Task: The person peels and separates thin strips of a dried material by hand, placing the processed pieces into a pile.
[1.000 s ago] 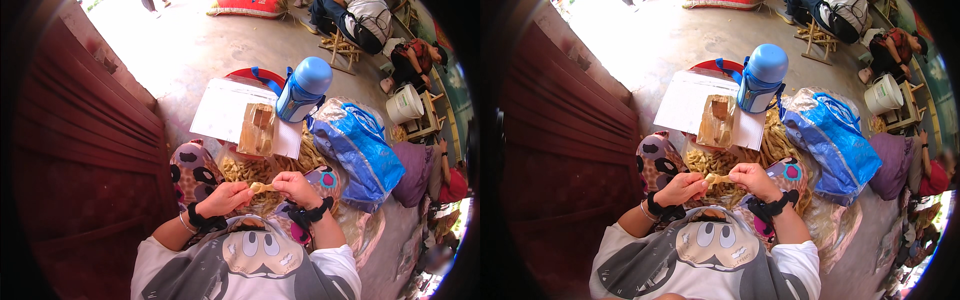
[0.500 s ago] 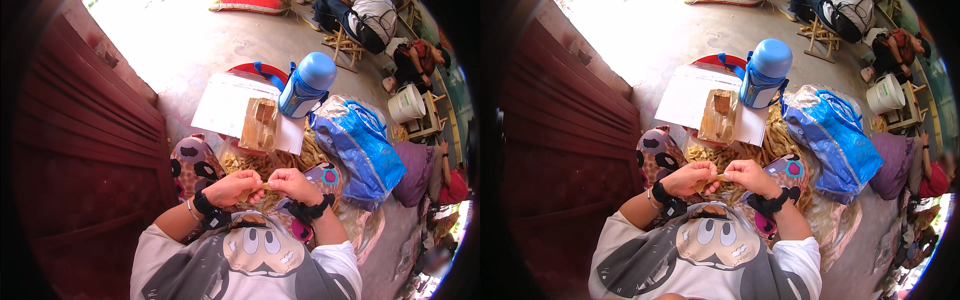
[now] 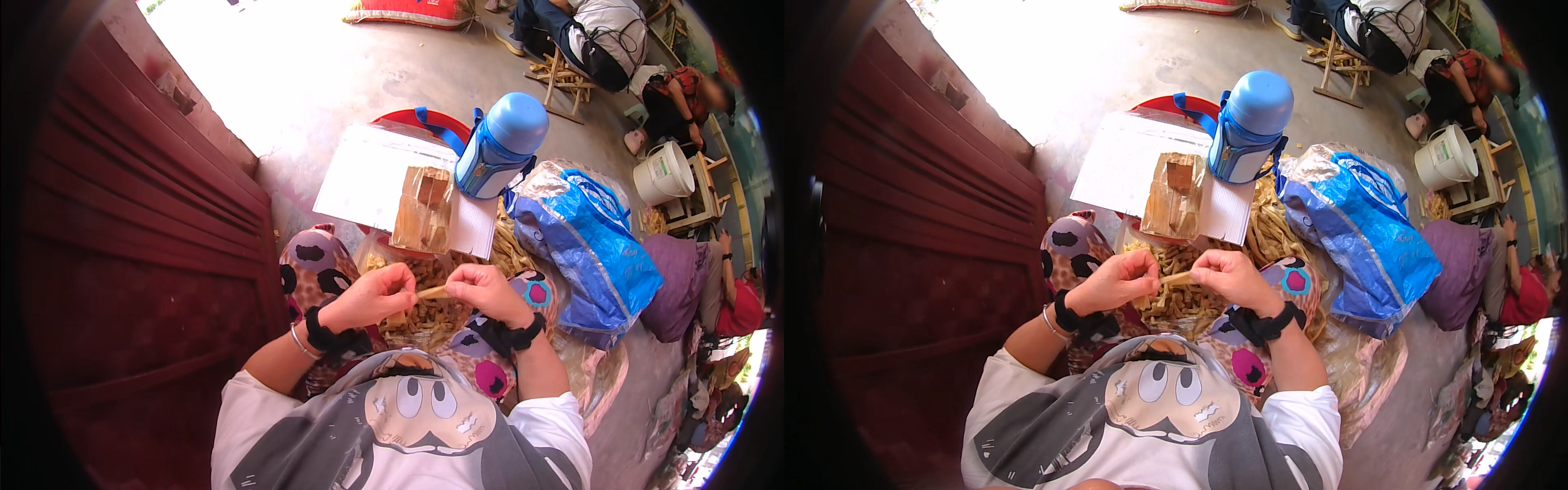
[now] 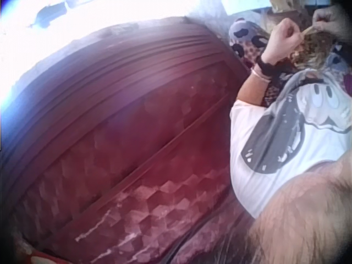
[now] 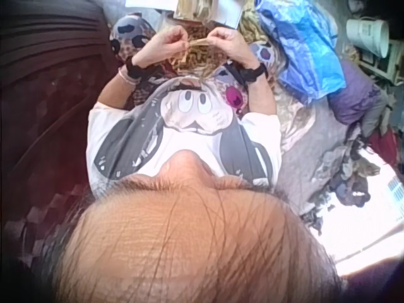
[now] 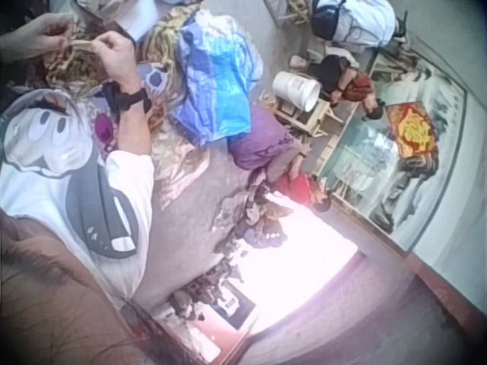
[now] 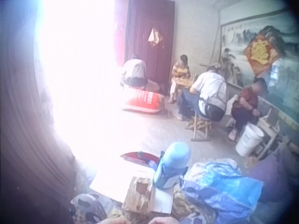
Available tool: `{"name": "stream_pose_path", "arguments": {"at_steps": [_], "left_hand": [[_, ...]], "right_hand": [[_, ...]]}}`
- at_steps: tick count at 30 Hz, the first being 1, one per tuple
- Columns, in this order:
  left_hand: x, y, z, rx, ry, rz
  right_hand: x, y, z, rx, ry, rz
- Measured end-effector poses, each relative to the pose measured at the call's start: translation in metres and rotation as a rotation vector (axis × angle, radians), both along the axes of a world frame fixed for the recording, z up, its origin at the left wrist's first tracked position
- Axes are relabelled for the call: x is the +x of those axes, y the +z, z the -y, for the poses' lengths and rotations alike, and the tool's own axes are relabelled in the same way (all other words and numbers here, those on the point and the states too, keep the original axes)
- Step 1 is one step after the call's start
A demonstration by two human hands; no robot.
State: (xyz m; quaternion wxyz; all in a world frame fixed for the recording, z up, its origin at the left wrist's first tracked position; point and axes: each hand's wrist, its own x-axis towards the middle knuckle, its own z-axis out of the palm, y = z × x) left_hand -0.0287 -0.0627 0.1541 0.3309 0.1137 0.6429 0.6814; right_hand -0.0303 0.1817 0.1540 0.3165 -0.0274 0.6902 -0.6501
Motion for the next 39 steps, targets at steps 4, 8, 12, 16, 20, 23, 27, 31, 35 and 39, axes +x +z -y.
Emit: {"name": "stream_pose_path", "arguments": {"at_steps": [4,8,12,16,20,23,27,31,35,39], "left_hand": [[-0.030,0.019,0.000,-0.472,0.103,-0.927],[-0.063,0.014,-0.011,-0.707,0.209,-1.379],[-0.059,0.002,-0.013,-0.969,0.162,-1.292],[-0.057,0.011,0.009,-0.630,0.229,-0.773],[-0.026,0.004,0.005,0.303,0.195,0.128],[-0.007,-0.010,-0.005,0.368,0.267,0.088],[0.008,-0.023,-0.011,0.166,0.259,-0.083],[0.015,-0.020,-0.008,0.126,0.193,0.008],[0.016,-0.018,0.003,-0.489,0.152,-0.555],[0.021,-0.004,-0.010,-0.576,0.164,-1.112]], "right_hand": [[-0.017,0.018,0.012,0.220,-0.093,-0.343],[-0.044,0.012,0.025,0.303,-0.178,-0.519],[-0.050,-0.006,0.016,0.680,0.009,-0.790],[-0.036,-0.005,-0.002,0.586,-0.174,-0.727],[-0.006,0.010,0.019,-0.223,-0.301,0.196],[0.007,0.008,0.036,-0.290,-0.182,0.329],[0.013,-0.005,0.041,-0.207,-0.108,0.281],[0.015,-0.003,0.039,-0.137,-0.028,0.221],[0.018,-0.016,0.028,-0.176,-0.192,0.282],[0.024,-0.017,0.022,-0.313,-0.058,0.414]]}}
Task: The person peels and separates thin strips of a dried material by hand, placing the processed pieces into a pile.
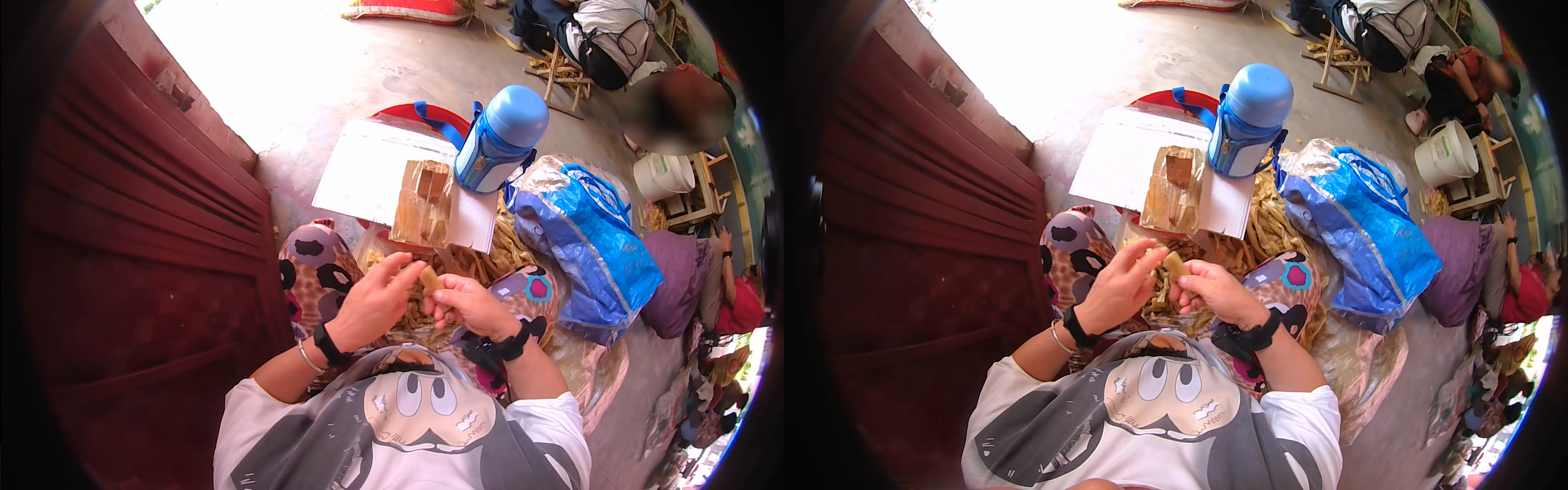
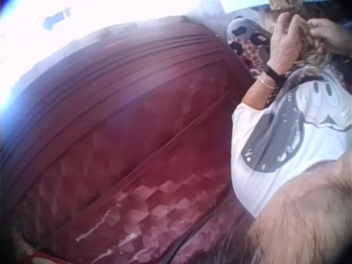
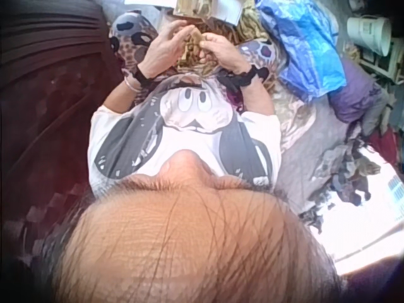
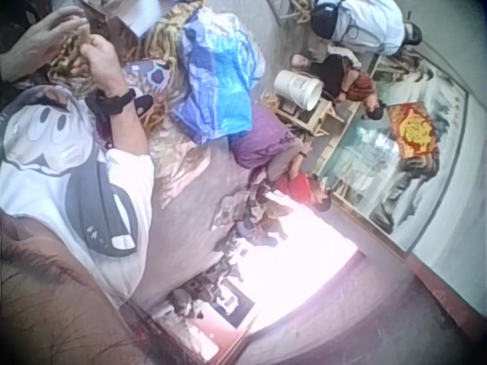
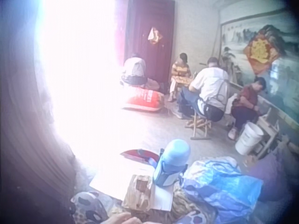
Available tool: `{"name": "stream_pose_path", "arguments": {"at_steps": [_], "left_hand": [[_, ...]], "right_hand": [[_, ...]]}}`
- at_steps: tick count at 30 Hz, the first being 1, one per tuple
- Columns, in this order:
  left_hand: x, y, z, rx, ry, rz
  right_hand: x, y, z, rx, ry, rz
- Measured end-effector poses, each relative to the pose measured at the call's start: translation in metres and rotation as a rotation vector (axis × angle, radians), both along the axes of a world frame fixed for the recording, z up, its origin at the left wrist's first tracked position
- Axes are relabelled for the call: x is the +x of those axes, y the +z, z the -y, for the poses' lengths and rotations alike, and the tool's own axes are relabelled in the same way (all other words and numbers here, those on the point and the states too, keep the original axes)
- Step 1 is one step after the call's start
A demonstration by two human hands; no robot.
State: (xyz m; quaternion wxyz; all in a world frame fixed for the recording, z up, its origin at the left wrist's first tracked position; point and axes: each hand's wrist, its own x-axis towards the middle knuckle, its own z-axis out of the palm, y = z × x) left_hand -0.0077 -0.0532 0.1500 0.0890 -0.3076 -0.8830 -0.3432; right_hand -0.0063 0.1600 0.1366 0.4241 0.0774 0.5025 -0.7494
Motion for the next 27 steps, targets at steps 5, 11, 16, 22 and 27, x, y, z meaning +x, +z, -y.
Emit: {"name": "stream_pose_path", "arguments": {"at_steps": [5,11,16,22,27], "left_hand": [[-0.007,0.000,0.005,-0.010,-0.079,-0.134],[-0.019,0.003,0.034,0.088,0.191,0.103],[0.011,-0.007,0.018,0.187,-0.117,0.696],[0.008,0.002,0.016,0.646,-0.128,1.444],[0.006,-0.010,0.009,0.842,-0.038,1.220]], "right_hand": [[0.000,0.025,0.004,-0.046,0.150,-0.067],[0.000,0.031,-0.029,0.041,0.278,-0.166],[-0.001,0.034,-0.001,-0.127,-0.041,-0.245],[0.008,0.000,0.008,0.582,0.181,-0.971],[0.017,0.003,0.021,0.101,-0.201,-0.302]]}}
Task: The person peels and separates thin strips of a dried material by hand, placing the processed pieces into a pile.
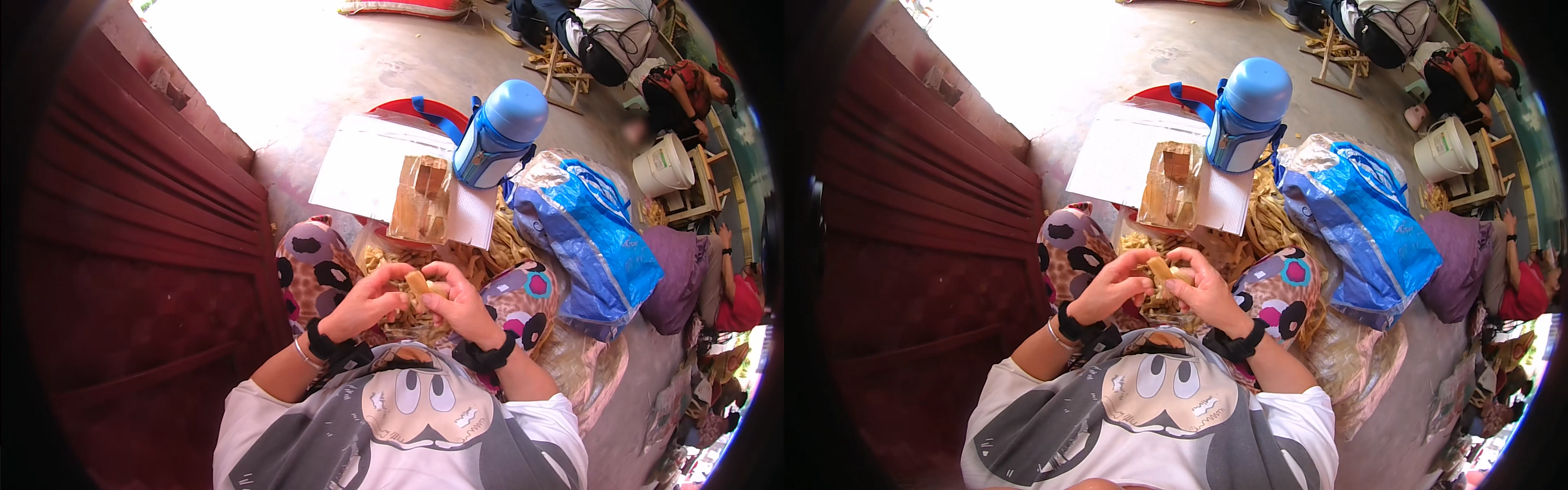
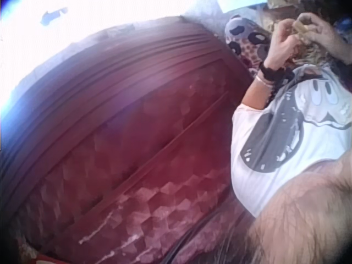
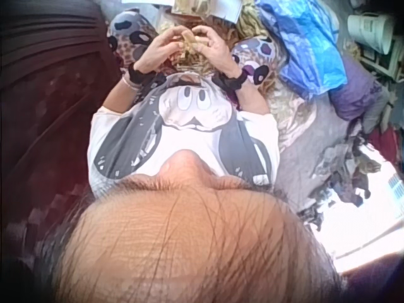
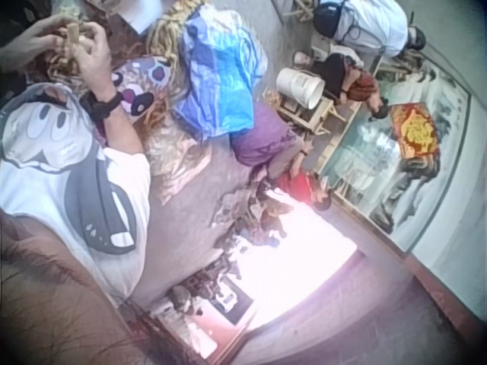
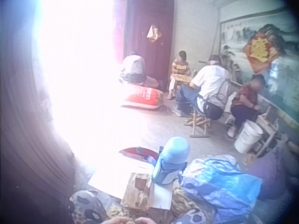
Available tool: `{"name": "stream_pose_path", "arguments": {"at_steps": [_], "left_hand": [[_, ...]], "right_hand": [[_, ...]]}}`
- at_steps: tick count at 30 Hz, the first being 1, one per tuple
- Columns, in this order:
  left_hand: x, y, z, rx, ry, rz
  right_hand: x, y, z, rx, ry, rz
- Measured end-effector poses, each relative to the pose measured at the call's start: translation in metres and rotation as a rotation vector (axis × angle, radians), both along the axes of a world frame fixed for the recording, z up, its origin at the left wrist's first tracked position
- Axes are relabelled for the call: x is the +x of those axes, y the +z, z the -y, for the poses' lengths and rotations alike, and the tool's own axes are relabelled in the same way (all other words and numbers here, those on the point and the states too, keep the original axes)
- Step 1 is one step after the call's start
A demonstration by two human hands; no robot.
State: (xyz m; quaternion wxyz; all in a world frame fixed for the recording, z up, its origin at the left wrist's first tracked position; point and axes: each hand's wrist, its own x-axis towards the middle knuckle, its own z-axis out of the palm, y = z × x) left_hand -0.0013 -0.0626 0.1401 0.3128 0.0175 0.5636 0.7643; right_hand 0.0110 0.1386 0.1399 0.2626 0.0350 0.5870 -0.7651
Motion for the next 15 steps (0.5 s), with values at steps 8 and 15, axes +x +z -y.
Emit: {"name": "stream_pose_path", "arguments": {"at_steps": [8,15], "left_hand": [[0.001,-0.008,-0.020,-0.485,0.007,-0.747],[-0.009,-0.003,-0.017,-0.522,-0.137,-0.878]], "right_hand": [[0.007,-0.012,-0.004,-0.478,-0.114,0.376],[0.004,-0.011,-0.005,-0.215,-0.062,0.287]]}}
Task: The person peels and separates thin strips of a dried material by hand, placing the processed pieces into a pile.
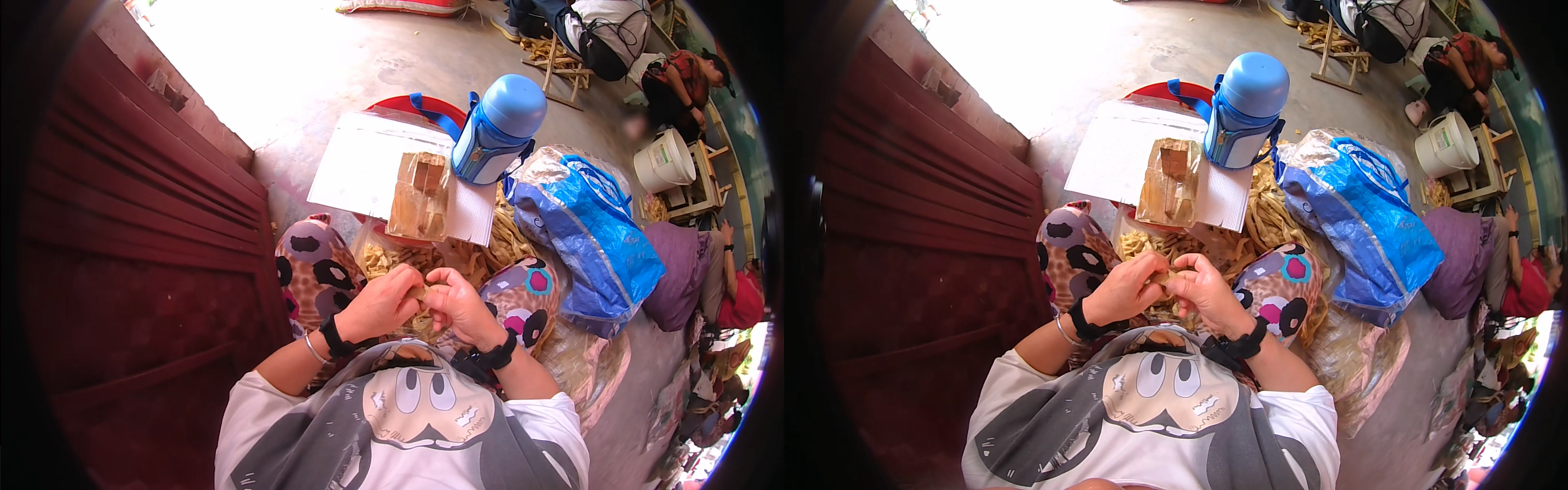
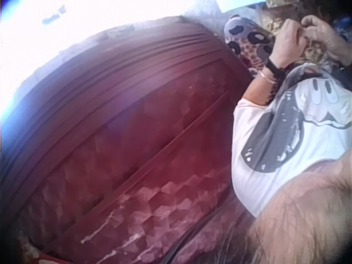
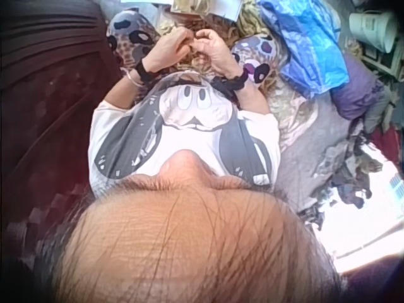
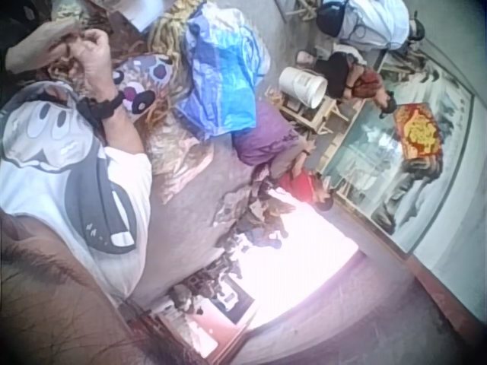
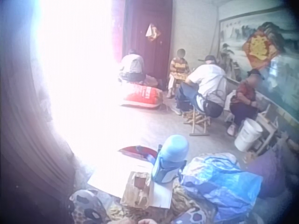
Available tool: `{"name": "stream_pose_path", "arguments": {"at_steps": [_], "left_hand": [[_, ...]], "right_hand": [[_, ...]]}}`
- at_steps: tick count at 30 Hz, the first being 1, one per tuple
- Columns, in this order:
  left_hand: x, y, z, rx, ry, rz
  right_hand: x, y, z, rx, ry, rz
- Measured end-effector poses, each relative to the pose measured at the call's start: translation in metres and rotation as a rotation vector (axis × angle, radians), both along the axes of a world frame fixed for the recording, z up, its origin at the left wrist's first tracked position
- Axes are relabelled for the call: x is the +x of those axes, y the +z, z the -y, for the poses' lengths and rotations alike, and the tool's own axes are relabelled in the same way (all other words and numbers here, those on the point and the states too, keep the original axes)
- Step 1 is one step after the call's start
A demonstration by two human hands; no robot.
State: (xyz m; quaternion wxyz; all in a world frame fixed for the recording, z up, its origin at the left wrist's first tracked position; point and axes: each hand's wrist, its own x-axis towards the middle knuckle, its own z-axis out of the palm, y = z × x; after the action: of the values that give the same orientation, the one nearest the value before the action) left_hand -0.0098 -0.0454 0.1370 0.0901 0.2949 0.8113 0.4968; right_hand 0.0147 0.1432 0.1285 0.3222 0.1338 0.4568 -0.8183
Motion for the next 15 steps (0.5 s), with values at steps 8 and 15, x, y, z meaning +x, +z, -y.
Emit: {"name": "stream_pose_path", "arguments": {"at_steps": [8,15], "left_hand": [[0.000,-0.001,-0.003,-0.039,0.135,0.045],[0.001,-0.001,-0.001,-0.006,0.170,-0.283]], "right_hand": [[0.002,0.000,-0.002,0.455,0.129,-0.523],[-0.001,-0.005,-0.008,-0.178,0.082,0.013]]}}
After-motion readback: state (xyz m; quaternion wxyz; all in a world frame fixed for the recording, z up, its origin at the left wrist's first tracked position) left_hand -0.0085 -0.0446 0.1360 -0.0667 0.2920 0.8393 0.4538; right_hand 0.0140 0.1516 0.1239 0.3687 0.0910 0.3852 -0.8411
